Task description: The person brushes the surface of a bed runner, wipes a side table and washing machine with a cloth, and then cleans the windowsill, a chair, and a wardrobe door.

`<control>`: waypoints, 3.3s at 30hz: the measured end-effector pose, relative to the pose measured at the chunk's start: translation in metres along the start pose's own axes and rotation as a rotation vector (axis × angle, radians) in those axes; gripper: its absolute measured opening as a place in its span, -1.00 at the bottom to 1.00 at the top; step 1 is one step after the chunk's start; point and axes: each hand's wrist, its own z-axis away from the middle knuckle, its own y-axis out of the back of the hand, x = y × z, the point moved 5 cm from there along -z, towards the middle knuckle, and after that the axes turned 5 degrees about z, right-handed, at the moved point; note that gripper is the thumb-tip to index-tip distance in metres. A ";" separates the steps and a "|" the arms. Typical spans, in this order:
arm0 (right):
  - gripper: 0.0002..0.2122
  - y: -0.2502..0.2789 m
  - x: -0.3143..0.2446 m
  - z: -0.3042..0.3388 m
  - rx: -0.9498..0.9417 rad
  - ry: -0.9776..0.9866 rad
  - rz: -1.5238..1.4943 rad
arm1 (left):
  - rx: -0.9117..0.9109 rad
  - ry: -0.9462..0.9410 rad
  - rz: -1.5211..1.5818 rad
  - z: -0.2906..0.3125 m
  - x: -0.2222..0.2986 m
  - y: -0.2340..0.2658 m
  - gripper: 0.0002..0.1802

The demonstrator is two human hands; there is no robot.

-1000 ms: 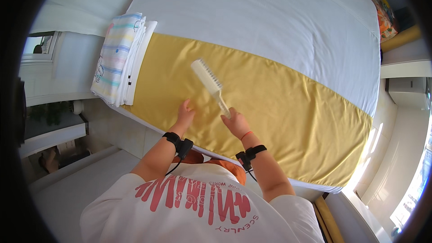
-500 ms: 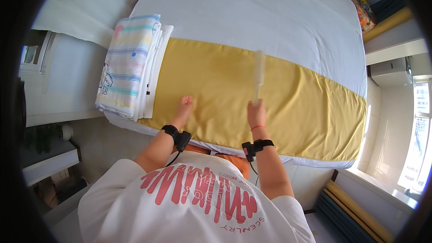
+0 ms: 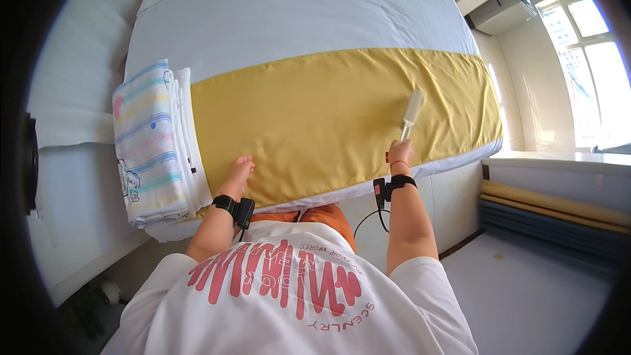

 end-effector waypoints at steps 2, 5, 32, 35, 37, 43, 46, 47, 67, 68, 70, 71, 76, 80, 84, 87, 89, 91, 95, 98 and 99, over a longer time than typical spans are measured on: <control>-0.66 -0.032 0.004 0.049 -0.171 0.338 0.144 | 0.077 0.039 0.239 0.000 0.022 -0.009 -0.66; -0.61 -0.067 -0.020 0.141 -0.597 0.520 0.338 | 0.023 0.012 0.398 -0.013 0.033 -0.015 -0.72; -0.71 0.254 0.290 -0.070 0.171 -0.212 -0.135 | -0.336 0.181 -0.065 0.073 0.013 -0.434 -0.47; -0.72 0.249 0.260 -0.079 0.078 -0.024 -0.122 | -0.383 0.099 -0.118 0.078 0.025 -0.474 -0.39; -0.73 0.245 0.224 -0.073 -0.148 0.159 0.060 | -0.405 0.034 -0.141 0.077 0.040 -0.494 -0.34; -0.71 0.282 0.281 -0.145 0.029 0.001 0.157 | -0.328 -0.008 -0.141 0.061 0.095 -0.571 -0.27; -0.70 0.347 0.344 -0.214 0.280 -0.203 0.093 | -0.327 0.066 -0.135 0.040 0.109 -0.618 -0.35; -0.70 0.365 0.345 -0.227 0.360 -0.265 0.058 | -0.322 0.111 -0.167 0.030 0.107 -0.627 -0.42; -0.71 0.289 0.057 -0.419 -0.073 0.270 0.078 | -0.438 0.101 -0.091 0.043 0.155 -0.718 -0.46; -0.70 0.276 0.035 -0.408 -0.259 0.381 0.142 | -0.412 0.133 -0.073 0.040 0.152 -0.715 -0.43; -0.70 0.256 0.003 -0.389 -0.506 0.593 0.350 | -0.395 0.134 -0.057 0.043 0.158 -0.716 -0.39; -0.70 0.252 -0.003 -0.384 -0.573 0.698 0.494 | -0.371 0.141 -0.043 0.044 0.157 -0.714 -0.35; -0.68 0.313 0.083 -0.507 -0.185 0.209 0.108 | -0.289 0.110 -0.084 0.060 0.167 -0.734 -0.38; -0.70 0.425 0.188 -0.577 0.177 -0.062 -0.010 | -0.270 0.175 0.020 0.075 0.149 -0.771 -0.37; -0.68 0.441 0.213 -0.545 -0.014 0.226 -0.059 | -0.159 0.130 0.062 0.075 0.141 -0.827 -0.35; -0.64 0.448 0.218 -0.488 -0.564 0.499 0.240 | -0.064 0.083 0.031 0.084 0.156 -0.868 -0.33; -0.64 0.468 0.259 -0.499 -0.522 0.438 0.241 | -0.075 0.091 0.004 0.093 0.161 -0.897 -0.31; -0.63 0.491 0.327 -0.535 -0.326 0.273 0.043 | -0.087 0.089 -0.019 0.099 0.162 -0.924 -0.30; -0.69 0.575 0.392 -0.587 0.092 0.067 -0.087 | -0.288 0.212 -0.057 0.114 0.142 -0.976 -0.26; -0.66 0.568 0.388 -0.570 -0.188 0.263 -0.251 | -0.406 0.240 -0.036 0.129 0.133 -1.007 -0.36; -0.66 0.565 0.371 -0.548 -0.330 0.349 -0.217 | -0.401 0.242 -0.026 0.129 0.130 -1.007 -0.36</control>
